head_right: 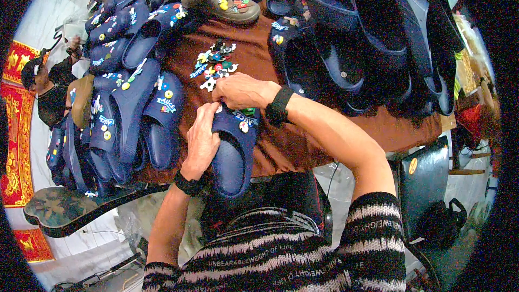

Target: Apply decorative pins and charms to the holes of foam clogs.

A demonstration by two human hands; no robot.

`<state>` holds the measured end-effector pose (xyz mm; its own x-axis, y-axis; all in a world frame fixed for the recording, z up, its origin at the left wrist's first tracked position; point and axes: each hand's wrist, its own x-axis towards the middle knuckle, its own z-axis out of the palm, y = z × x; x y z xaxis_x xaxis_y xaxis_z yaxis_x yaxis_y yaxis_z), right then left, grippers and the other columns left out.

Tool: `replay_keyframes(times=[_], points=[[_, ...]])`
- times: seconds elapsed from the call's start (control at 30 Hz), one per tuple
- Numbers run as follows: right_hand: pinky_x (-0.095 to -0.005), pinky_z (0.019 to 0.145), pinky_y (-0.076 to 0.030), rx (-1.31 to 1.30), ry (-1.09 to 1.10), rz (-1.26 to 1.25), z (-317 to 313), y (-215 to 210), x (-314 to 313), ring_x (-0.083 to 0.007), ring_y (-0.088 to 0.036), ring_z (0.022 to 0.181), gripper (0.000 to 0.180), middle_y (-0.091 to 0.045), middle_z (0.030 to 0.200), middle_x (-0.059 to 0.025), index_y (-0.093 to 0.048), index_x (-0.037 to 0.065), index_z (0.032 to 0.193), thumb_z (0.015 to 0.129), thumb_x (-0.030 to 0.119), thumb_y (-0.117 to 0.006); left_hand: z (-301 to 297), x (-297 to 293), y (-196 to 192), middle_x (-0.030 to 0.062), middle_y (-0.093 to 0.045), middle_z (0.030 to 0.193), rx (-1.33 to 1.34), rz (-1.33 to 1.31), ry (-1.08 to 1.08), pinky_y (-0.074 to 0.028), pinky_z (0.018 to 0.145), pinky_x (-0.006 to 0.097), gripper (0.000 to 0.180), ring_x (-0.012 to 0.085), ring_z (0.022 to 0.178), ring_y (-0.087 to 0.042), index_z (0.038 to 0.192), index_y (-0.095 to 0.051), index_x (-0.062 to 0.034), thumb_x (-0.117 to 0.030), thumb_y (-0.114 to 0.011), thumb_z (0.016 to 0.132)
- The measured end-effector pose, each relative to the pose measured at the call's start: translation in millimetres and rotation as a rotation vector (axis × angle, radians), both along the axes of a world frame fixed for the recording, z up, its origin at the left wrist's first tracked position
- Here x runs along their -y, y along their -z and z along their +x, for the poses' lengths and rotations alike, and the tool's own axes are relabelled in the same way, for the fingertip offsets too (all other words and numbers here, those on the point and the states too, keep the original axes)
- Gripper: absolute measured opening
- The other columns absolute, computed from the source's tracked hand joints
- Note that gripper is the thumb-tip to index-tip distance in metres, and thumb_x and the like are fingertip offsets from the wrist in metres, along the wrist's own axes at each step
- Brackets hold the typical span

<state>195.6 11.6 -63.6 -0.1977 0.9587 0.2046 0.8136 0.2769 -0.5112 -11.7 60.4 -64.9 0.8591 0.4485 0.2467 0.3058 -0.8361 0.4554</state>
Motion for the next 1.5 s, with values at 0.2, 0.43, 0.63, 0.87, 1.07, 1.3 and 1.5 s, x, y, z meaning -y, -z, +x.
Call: replay_keyframes(times=[0.2,0.43,0.63,0.87,1.07,1.3,1.5], points=[[-0.046,0.081,-0.051,-0.061,0.246,0.214,-5.6,-1.4,28.8,-0.0375,-0.064,0.091,0.017,-0.066,0.092,-0.0181,-0.069,0.001,0.098,0.085,0.005,-0.058,-0.8,1.9,-5.8,0.0158,-0.051,0.132,-0.097,-0.006,-0.006,-0.051,0.091,0.05,0.065,0.0413,0.111,-0.06,0.137,-0.049,-0.0078,0.01,-0.056,0.074],[-0.0447,0.082,-0.053,-0.498,0.597,0.068,-32.6,13.5,109.1,-0.0391,-0.067,0.093,0.021,-0.07,0.099,-0.0218,-0.067,-0.002,0.103,0.093,0.014,-0.056,-1.8,1.6,-0.3,0.0161,-0.05,0.138,-0.034,-0.067,-0.027,-0.047,0.1,0.048,0.067,0.04,0.123,-0.054,0.137,-0.051,-0.0086,0.01,-0.052,0.073],[-0.0429,0.086,-0.052,-0.637,0.645,0.135,-51.9,39.5,115.0,-0.0375,-0.065,0.098,0.026,-0.067,0.104,-0.0192,-0.064,0.002,0.117,0.092,0.006,-0.057,-1.3,2.5,7.5,0.0172,-0.047,0.144,0.038,-0.159,-0.027,-0.04,0.111,0.044,0.072,0.0373,0.136,-0.045,0.141,-0.048,-0.0078,0.013,-0.048,0.072],[-0.0428,0.082,-0.053,-0.292,0.54,0.183,-44.3,28.2,109.9,-0.0354,-0.065,0.095,0.03,-0.062,0.103,-0.0129,-0.067,0.01,0.118,0.089,0.004,-0.062,-3.3,2.0,7.1,0.0189,-0.041,0.148,0.017,-0.229,0.006,-0.037,0.114,0.044,0.075,0.0389,0.139,-0.04,0.144,-0.044,-0.0082,0.014,-0.046,0.072],[-0.0434,0.082,-0.054,-0.209,0.465,0.199,-35.6,18.7,102.4,-0.0355,-0.065,0.096,0.024,-0.063,0.104,-0.0128,-0.067,0.008,0.112,0.088,0.007,-0.063,-3.6,2.1,7.5,0.0191,-0.04,0.148,0.016,-0.22,0.02,-0.037,0.114,0.044,0.076,0.0388,0.14,-0.039,0.144,-0.043,-0.0077,0.015,-0.045,0.072],[-0.0456,0.081,-0.054,-0.235,0.494,0.195,-36.9,26.4,99.0,-0.038,-0.064,0.095,0.02,-0.063,0.102,-0.0155,-0.065,0.005,0.109,0.089,0.011,-0.065,-0.5,0.7,7.2,0.0168,-0.043,0.142,0.043,-0.259,0.039,-0.04,0.111,0.044,0.075,0.0382,0.134,-0.044,0.143,-0.043,-0.0079,0.016,-0.046,0.072],[-0.0472,0.079,-0.053,-0.236,0.553,0.135,-39.4,26.2,98.5,-0.0392,-0.064,0.093,0.021,-0.063,0.1,-0.017,-0.064,0.006,0.109,0.091,0.016,-0.065,0.2,0.8,9.8,0.0152,-0.044,0.14,0.053,-0.241,0.022,-0.041,0.11,0.044,0.074,0.0372,0.133,-0.046,0.142,-0.044,-0.008,0.017,-0.045,0.072]])
